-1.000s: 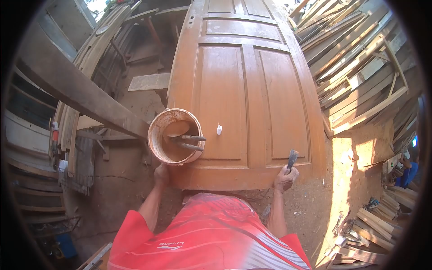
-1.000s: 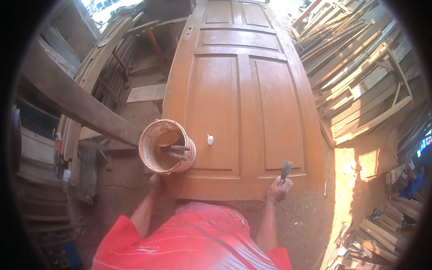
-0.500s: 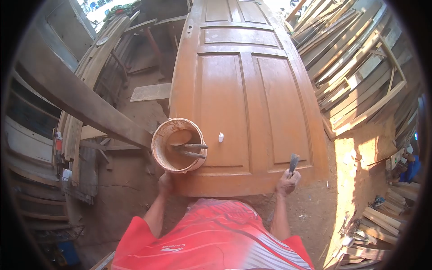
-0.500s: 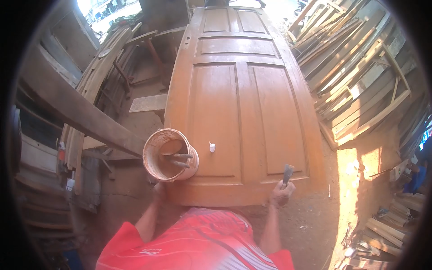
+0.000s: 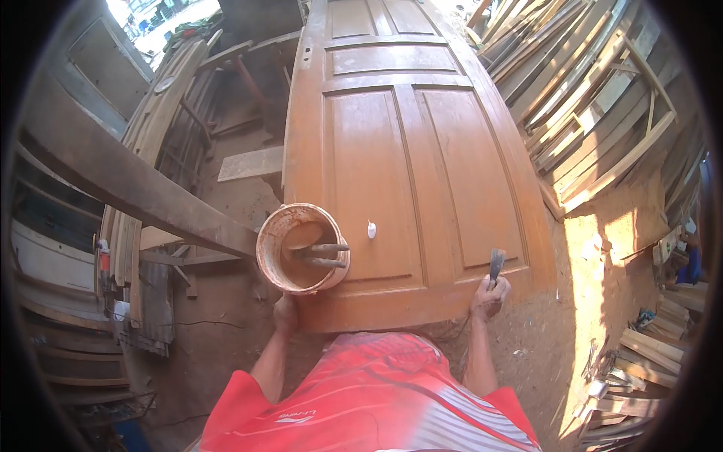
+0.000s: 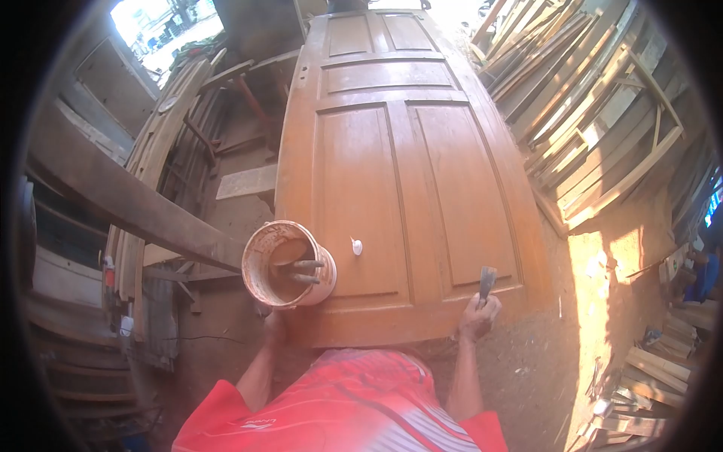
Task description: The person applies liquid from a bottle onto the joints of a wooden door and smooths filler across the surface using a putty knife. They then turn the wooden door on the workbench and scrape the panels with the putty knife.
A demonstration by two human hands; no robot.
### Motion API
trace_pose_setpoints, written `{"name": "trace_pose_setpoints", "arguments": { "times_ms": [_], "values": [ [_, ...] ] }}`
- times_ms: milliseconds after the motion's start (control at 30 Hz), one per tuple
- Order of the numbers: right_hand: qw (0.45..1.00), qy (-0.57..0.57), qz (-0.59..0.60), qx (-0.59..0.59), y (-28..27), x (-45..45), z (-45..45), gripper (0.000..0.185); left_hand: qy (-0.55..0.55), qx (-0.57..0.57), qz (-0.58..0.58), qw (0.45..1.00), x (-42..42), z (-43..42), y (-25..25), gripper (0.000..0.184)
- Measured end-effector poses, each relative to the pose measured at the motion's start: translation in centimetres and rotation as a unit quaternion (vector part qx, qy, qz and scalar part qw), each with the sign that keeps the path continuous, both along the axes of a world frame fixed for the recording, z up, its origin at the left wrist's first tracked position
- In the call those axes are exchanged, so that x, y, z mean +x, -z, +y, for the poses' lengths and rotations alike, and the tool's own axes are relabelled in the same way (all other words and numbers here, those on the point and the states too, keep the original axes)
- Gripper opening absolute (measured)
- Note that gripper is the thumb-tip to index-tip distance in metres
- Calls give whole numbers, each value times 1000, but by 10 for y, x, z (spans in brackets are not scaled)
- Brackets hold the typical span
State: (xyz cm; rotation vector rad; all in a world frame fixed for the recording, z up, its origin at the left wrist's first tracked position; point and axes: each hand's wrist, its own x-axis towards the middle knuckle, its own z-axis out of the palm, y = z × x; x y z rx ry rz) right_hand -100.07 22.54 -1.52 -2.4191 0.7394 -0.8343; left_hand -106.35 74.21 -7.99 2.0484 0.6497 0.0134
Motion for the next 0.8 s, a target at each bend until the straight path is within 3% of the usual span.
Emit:
{"name": "trace_pose_setpoints", "arguments": {
  "times_ms": [233,467,500,567,633,800],
  "values": [
    [1000,7,15,-18,9,-2,-5,23,33,46,38,998,4,-4,-18,85],
    [1000,1,5,31,-4,1,-1,23,52,20,-4,998,-2,6,6,81],
    [999,9,7,38,-3,0,1,23,117,84,-38,989,-8,20,36,81],
    [1000,5,-8,-5,3,2,-3,23,189,149,-72,968,-2,31,42,81],
    [1000,12,11,-6,8,2,-7,23,79,27,-9,996,-3,15,14,79],
    [1000,13,1,-15,9,3,-7,22,78,30,-30,996,-5,15,20,78]
  ]
}}
